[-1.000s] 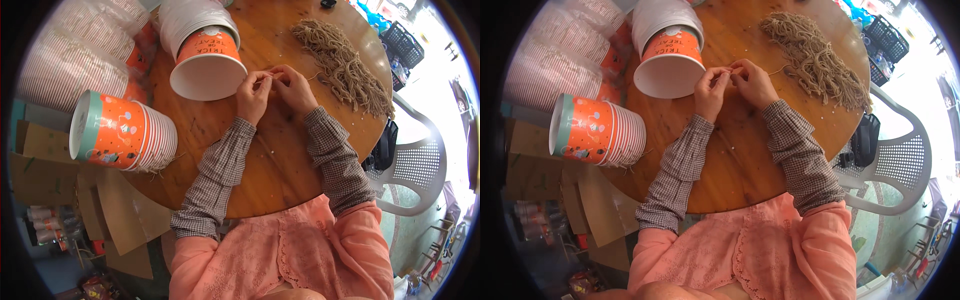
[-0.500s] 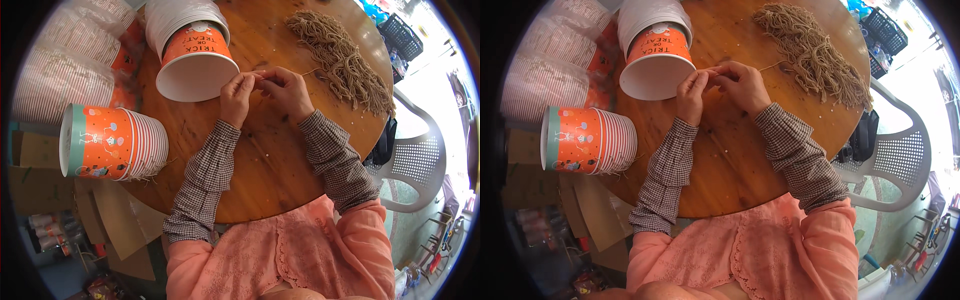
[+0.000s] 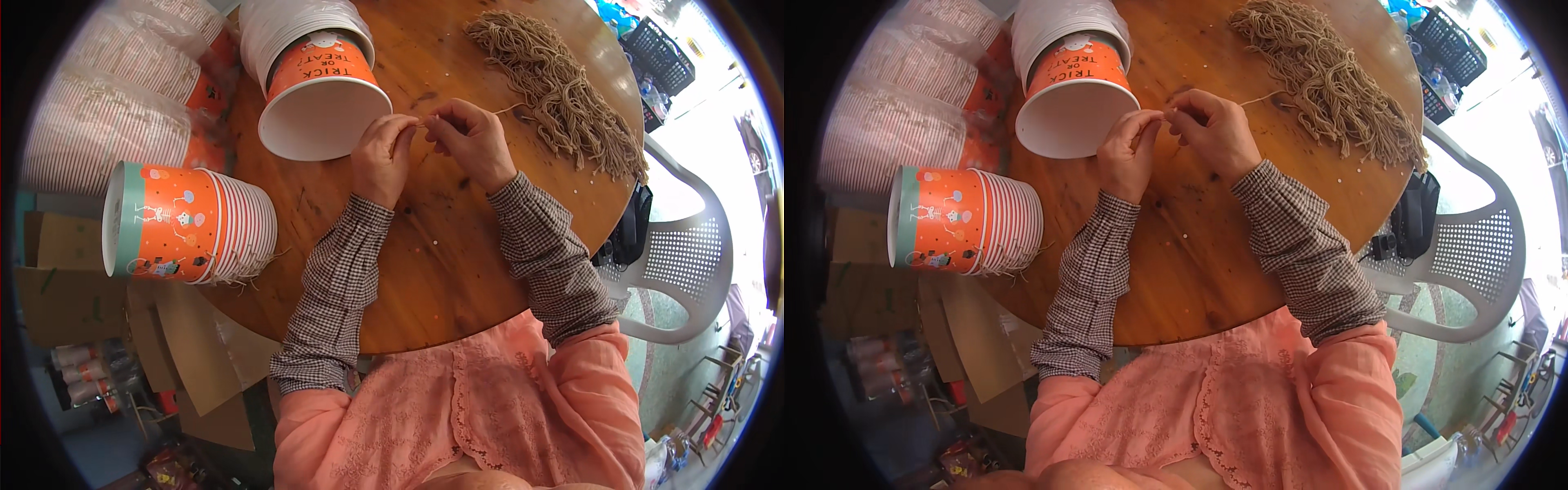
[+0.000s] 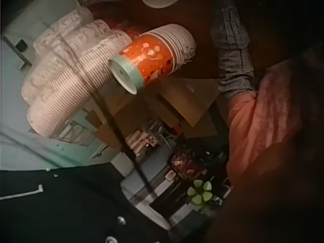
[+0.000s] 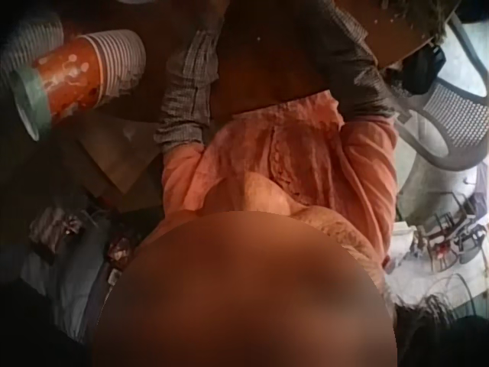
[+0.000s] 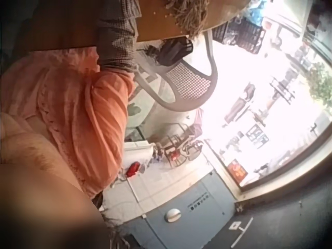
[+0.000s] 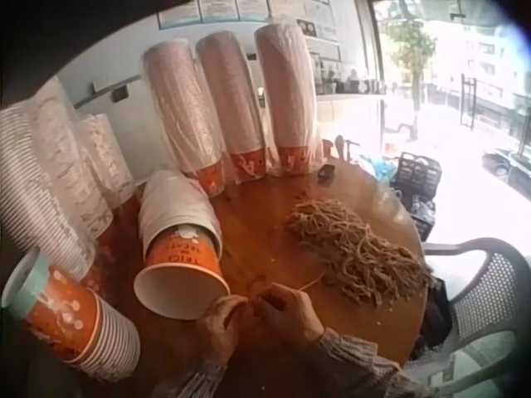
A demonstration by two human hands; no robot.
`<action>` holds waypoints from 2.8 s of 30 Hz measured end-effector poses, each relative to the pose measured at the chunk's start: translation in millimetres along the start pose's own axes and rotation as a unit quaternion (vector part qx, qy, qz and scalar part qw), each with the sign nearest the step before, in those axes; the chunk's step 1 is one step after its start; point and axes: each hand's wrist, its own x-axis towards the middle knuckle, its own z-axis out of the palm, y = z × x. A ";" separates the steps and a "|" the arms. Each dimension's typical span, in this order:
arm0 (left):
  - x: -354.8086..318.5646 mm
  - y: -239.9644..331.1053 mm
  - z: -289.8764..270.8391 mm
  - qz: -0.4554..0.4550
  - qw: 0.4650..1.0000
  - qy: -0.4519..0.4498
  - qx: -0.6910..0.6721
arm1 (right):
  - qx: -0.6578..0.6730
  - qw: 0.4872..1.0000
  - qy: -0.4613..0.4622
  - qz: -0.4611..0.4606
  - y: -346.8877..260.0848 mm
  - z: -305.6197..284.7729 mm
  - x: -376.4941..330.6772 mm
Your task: Threading and tying strings into plastic buckets to create handles.
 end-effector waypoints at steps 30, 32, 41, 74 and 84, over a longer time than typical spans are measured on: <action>41.8 103.2 -60.6 -0.153 0.922 -0.239 -0.263 | -0.107 0.981 -0.152 -0.051 -132.7 -43.1 -32.8; 39.3 104.8 -58.3 -0.229 0.879 -0.213 -0.359 | -0.090 0.983 -0.152 -0.055 -133.5 -47.7 -39.3; 52.2 104.5 -69.4 -0.338 0.850 -0.155 -0.373 | -0.137 0.981 -0.102 -0.094 -130.7 -62.3 -51.5; 58.0 114.0 -66.5 -0.308 0.854 -0.288 -0.306 | 0.014 0.996 -0.002 -0.093 -81.1 -49.3 -47.0; 56.6 109.7 -76.9 -0.330 0.841 -0.194 -0.382 | -0.278 0.905 0.057 -0.317 -119.5 -60.5 -59.7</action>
